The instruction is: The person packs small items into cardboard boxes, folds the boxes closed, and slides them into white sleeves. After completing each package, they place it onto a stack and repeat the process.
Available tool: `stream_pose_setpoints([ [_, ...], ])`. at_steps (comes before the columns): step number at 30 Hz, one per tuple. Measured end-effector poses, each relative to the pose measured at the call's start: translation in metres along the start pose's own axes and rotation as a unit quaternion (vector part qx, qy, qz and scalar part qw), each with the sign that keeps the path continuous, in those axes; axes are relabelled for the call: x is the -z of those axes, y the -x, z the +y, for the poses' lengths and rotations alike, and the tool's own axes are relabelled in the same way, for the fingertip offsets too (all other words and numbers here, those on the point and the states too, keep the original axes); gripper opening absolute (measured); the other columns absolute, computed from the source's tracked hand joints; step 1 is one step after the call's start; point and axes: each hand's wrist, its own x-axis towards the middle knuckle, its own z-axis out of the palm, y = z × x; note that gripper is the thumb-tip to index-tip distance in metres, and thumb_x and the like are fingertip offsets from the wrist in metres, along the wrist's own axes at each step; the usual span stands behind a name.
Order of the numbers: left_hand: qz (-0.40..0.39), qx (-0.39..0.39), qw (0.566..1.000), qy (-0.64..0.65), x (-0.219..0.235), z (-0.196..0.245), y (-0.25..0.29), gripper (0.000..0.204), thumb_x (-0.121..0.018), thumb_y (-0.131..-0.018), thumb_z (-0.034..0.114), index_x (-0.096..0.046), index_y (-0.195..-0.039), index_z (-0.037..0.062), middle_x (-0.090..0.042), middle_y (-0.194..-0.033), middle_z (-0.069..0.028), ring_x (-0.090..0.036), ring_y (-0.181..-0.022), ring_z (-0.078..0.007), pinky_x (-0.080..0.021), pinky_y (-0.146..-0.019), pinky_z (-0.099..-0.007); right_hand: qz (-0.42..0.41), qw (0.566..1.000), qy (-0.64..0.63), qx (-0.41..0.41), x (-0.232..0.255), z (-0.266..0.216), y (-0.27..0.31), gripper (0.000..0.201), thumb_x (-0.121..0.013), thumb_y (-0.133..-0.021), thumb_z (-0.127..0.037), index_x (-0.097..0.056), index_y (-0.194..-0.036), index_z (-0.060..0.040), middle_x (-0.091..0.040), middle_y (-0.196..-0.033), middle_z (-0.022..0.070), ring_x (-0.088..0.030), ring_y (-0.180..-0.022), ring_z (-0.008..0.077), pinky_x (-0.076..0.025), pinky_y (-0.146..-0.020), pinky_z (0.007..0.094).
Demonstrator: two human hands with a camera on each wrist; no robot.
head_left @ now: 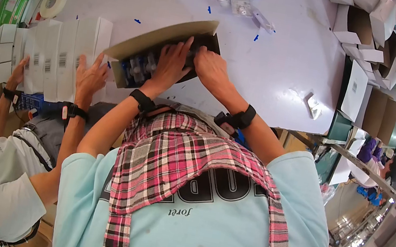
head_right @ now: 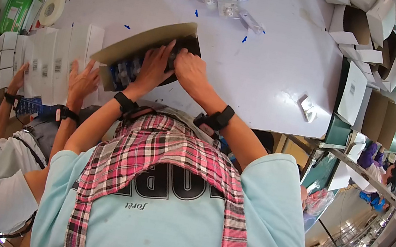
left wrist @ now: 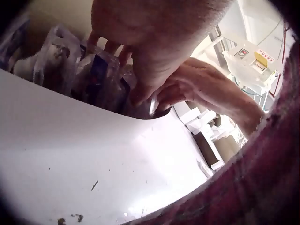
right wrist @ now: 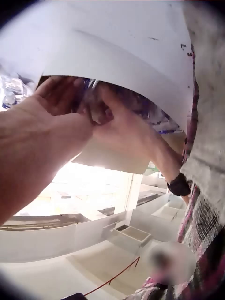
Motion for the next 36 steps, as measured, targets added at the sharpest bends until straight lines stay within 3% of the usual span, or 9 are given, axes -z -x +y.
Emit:
stream_pose_setpoints([
  [10, -0.005, -0.008, 1.000, 0.001, -0.012, -0.009, 0.002, 0.088, -0.073, -0.066, 0.025, -0.029, -0.139, 0.0028, -0.044, -0.117, -0.0166, -0.042, -0.111, -0.0345, -0.033, -0.095, -0.0483, 0.111, 0.993, 0.005, 0.044, -0.055, -0.003, -0.037, 0.018, -0.051, -0.079, -0.013, -0.064, -0.083, -0.0013, -0.066, -0.077, 0.0168, -0.066, -0.068, 0.0310, -0.054, -0.055, 0.0391],
  [17, 0.002, 0.007, 0.991, 0.131, 0.003, -0.009, -0.005, 0.072, -0.075, -0.066, 0.027, -0.041, -0.125, 0.0029, -0.040, -0.121, -0.0217, -0.039, -0.114, -0.0416, -0.033, -0.095, -0.0492, 0.055, 0.990, -0.106, 0.080, -0.060, 0.007, -0.045, 0.014, -0.053, -0.073, -0.008, -0.063, -0.073, 0.0010, -0.063, -0.076, 0.0231, -0.064, -0.072, 0.0358, -0.053, -0.063, 0.0426],
  [19, 0.012, 0.029, 0.992, 0.124, -0.003, -0.015, -0.004, 0.063, -0.074, -0.067, 0.019, -0.044, -0.121, 0.0021, -0.038, -0.126, -0.0232, -0.037, -0.119, -0.0431, -0.032, -0.099, -0.0478, 0.158, 0.950, -0.129, 0.238, -0.060, 0.018, -0.037, 0.013, -0.056, -0.072, -0.008, -0.059, -0.076, 0.0046, -0.060, -0.078, 0.0218, -0.061, -0.076, 0.0370, -0.049, -0.064, 0.0461],
  [21, 0.015, 0.011, 0.993, 0.119, 0.005, -0.011, -0.005, 0.059, -0.073, -0.068, 0.015, -0.045, -0.119, 0.0018, -0.038, -0.125, -0.0231, -0.038, -0.118, -0.0422, -0.034, -0.099, -0.0459, 0.098, 0.955, -0.164, 0.227, -0.048, 0.016, -0.030, 0.017, -0.058, -0.075, -0.009, -0.057, -0.082, 0.0064, -0.059, -0.079, 0.0226, -0.059, -0.079, 0.0390, -0.047, -0.066, 0.0469],
  [24, 0.003, 0.020, 0.993, 0.113, 0.005, -0.011, -0.005, 0.060, -0.074, -0.067, 0.016, -0.045, -0.117, 0.0015, -0.038, -0.123, -0.0229, -0.039, -0.117, -0.0415, -0.035, -0.099, -0.0449, -0.056, 0.935, -0.321, 0.140, 0.027, 0.012, -0.008, 0.027, -0.056, -0.085, -0.016, -0.056, -0.101, 0.0046, -0.061, -0.093, 0.0226, -0.057, -0.091, 0.0392, -0.046, -0.078, 0.0429],
  [26, -0.019, 0.050, 0.993, 0.106, 0.011, -0.001, -0.007, 0.059, -0.074, -0.067, 0.016, -0.045, -0.117, 0.0018, -0.039, -0.123, -0.0227, -0.038, -0.117, -0.0412, -0.035, -0.099, -0.0447, -0.014, 0.911, -0.387, 0.144, 0.080, 0.040, 0.008, 0.023, -0.054, -0.087, -0.015, -0.059, -0.106, -0.0033, -0.064, -0.094, 0.0165, -0.060, -0.088, 0.0340, -0.047, -0.079, 0.0392],
  [31, -0.020, 0.064, 0.991, 0.117, 0.012, 0.002, -0.007, 0.057, -0.074, -0.068, 0.015, -0.046, -0.116, 0.0038, -0.039, -0.123, -0.0207, -0.039, -0.117, -0.0398, -0.034, -0.099, -0.0435, 0.233, 0.915, -0.329, -0.018, 0.049, 0.210, -0.020, 0.026, -0.061, -0.085, -0.016, -0.060, -0.108, -0.0045, -0.065, -0.091, 0.0120, -0.063, -0.081, 0.0237, -0.049, -0.072, 0.0348],
  [33, -0.021, 0.066, 0.991, 0.115, 0.013, 0.005, -0.008, 0.057, -0.074, -0.068, 0.014, -0.046, -0.118, 0.0044, -0.041, -0.122, -0.0196, -0.040, -0.117, -0.0387, -0.034, -0.099, -0.0432, 0.144, 0.948, -0.216, -0.186, 0.043, 0.254, -0.032, 0.042, -0.066, -0.082, -0.027, -0.054, -0.118, -0.0075, -0.061, -0.106, 0.0136, -0.060, -0.089, 0.0292, -0.048, -0.080, 0.0396],
  [36, -0.036, 0.082, 0.989, 0.121, 0.020, 0.011, -0.008, 0.057, -0.073, -0.070, 0.013, -0.045, -0.119, 0.0043, -0.043, -0.122, -0.0185, -0.041, -0.117, -0.0371, -0.034, -0.099, -0.0423, 0.141, 0.947, -0.176, -0.230, 0.032, 0.266, -0.039, 0.062, -0.071, -0.077, -0.035, -0.046, -0.129, -0.0130, -0.046, -0.128, 0.0154, -0.051, -0.107, 0.0360, -0.044, -0.092, 0.0436],
])
